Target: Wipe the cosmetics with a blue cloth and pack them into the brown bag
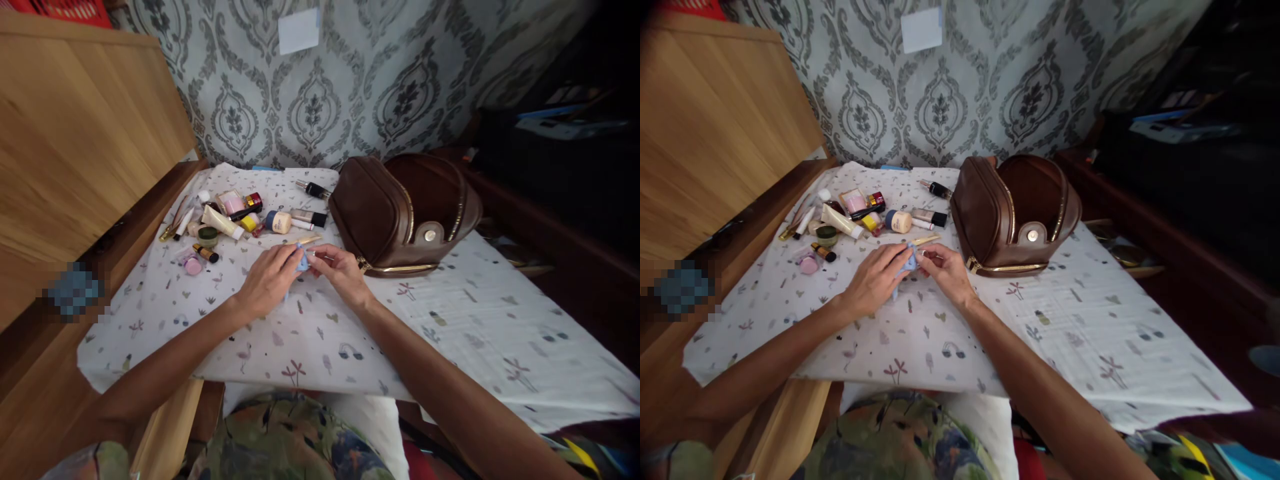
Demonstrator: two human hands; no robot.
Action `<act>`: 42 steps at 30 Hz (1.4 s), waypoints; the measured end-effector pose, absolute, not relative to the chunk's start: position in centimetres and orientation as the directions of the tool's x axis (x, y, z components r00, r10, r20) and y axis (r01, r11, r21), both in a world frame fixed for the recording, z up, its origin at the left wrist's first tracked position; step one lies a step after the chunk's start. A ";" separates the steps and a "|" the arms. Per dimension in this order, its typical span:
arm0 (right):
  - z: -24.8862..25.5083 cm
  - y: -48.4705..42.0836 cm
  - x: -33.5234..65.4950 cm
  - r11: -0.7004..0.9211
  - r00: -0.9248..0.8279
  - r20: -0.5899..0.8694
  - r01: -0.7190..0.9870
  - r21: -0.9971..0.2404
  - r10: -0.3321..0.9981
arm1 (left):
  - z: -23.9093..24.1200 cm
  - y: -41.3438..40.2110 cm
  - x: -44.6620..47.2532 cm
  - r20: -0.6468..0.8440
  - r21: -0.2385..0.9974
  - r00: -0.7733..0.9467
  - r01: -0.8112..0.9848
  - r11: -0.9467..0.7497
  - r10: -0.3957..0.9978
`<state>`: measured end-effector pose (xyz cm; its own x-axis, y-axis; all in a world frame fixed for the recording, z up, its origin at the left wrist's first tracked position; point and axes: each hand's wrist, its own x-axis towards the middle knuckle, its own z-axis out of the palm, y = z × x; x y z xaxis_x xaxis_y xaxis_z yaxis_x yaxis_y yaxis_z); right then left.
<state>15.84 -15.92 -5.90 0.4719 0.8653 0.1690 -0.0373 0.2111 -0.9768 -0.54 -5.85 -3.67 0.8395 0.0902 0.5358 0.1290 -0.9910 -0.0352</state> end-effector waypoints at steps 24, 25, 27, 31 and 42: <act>-6.4 -15.7 15.8 0.131 0.560 0.029 -0.143 -0.981 0.828 | -3.4 -5.2 -2.7 0.573 0.007 0.807 0.166 -0.986 0.140; -6.4 -15.7 15.8 0.126 0.554 0.030 -0.136 -0.983 0.832 | -3.6 -5.8 -1.9 0.566 -0.041 0.819 0.142 -0.989 0.094; -6.3 -15.8 15.7 0.116 0.548 0.029 -0.124 -0.985 0.836 | -4.1 -6.3 -0.5 0.542 -0.119 0.840 0.119 -0.986 0.036; -6.3 -15.7 15.7 0.067 0.561 -0.015 -0.125 -0.990 0.827 | -5.2 -4.8 -0.1 0.498 -0.104 0.862 0.170 -0.980 0.096; -6.6 -15.7 16.0 -0.023 0.524 -0.042 -0.043 -0.999 0.851 | -6.7 0.2 -3.9 0.455 0.239 0.778 0.363 -0.900 0.434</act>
<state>16.02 -15.69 -6.61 0.5241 0.8506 -0.0424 -0.0432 -0.0231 -0.9988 -3.91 0.22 -6.68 0.7776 0.4345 0.4546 0.3633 -0.9004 0.2392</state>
